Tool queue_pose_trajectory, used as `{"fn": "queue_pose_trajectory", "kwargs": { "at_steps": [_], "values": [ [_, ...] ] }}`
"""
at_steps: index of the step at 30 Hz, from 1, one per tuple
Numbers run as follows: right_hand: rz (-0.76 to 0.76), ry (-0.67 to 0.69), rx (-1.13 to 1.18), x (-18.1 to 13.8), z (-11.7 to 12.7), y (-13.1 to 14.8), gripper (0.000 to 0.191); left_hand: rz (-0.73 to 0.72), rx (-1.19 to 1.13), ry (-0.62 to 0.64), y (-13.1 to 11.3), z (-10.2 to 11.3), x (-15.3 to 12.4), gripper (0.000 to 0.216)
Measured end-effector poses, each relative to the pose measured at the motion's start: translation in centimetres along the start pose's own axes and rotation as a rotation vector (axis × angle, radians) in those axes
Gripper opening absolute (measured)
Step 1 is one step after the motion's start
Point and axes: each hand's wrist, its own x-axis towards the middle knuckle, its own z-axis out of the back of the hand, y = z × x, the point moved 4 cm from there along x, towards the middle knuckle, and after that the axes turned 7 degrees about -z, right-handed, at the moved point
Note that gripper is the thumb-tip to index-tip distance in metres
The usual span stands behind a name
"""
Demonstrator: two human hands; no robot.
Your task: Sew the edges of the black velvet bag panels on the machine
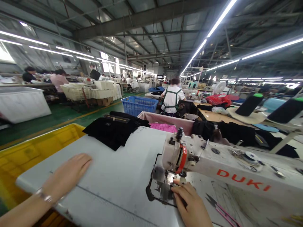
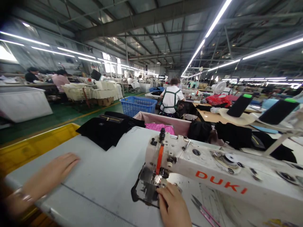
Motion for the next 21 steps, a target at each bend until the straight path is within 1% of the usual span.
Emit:
{"fn": "queue_pose_trajectory", "kwargs": {
  "at_steps": [2,4,6,8,9,11,13,14,16,17,18,19,20,21],
  "values": [
    [0.026,0.013,-0.016,0.0,-0.2,-0.2,0.025,0.005,0.033,0.007,0.1,-3.3,5.3,0.037],
    [0.031,0.001,-0.006,0.2,-0.3,-0.4,0.026,0.05,0.074,0.008,0.1,-5.9,9.7,0.04],
    [0.029,-0.019,0.015,0.4,-0.4,-0.5,0.027,0.09,0.1,0.04,0.3,-7.4,12.5,0.042],
    [0.038,-0.015,0.036,0.5,-0.6,-0.5,0.027,0.107,0.115,0.086,0.8,-7.4,13.8,0.037],
    [0.035,-0.01,0.047,0.5,-0.7,-0.5,0.027,0.109,0.12,0.104,1.2,-6.8,14.1,0.034],
    [0.007,-0.001,0.068,0.5,-1.0,-0.5,0.027,0.104,0.133,0.115,1.6,-4.6,14.6,0.03],
    [-0.035,-0.002,0.093,0.3,-1.2,-0.5,0.028,0.084,0.148,0.084,1.2,-1.4,15.2,0.029],
    [-0.052,0.0,0.104,0.3,-1.2,-0.4,0.028,0.062,0.153,0.055,0.5,0.3,15.5,0.029],
    [-0.074,0.007,0.122,0.3,-1.1,-0.1,0.028,0.01,0.153,0.001,-2.1,3.4,15.5,0.027],
    [-0.082,0.01,0.129,0.3,-0.8,0.2,0.028,-0.025,0.141,-0.008,-3.9,4.5,15.0,0.029],
    [-0.087,0.013,0.135,0.4,-0.5,0.5,0.028,-0.07,0.118,-0.001,-6.1,5.1,14.2,0.032],
    [-0.084,0.016,0.142,0.6,-0.1,0.9,0.027,-0.117,0.084,0.015,-8.3,5.3,12.9,0.033],
    [-0.075,0.017,0.153,0.7,0.4,1.4,0.027,-0.199,0.033,0.068,-10.7,4.9,11.3,0.031],
    [-0.062,0.016,0.168,0.9,1.0,2.0,0.026,-0.288,-0.024,0.134,-13.1,4.1,9.3,0.029]
  ]
}}
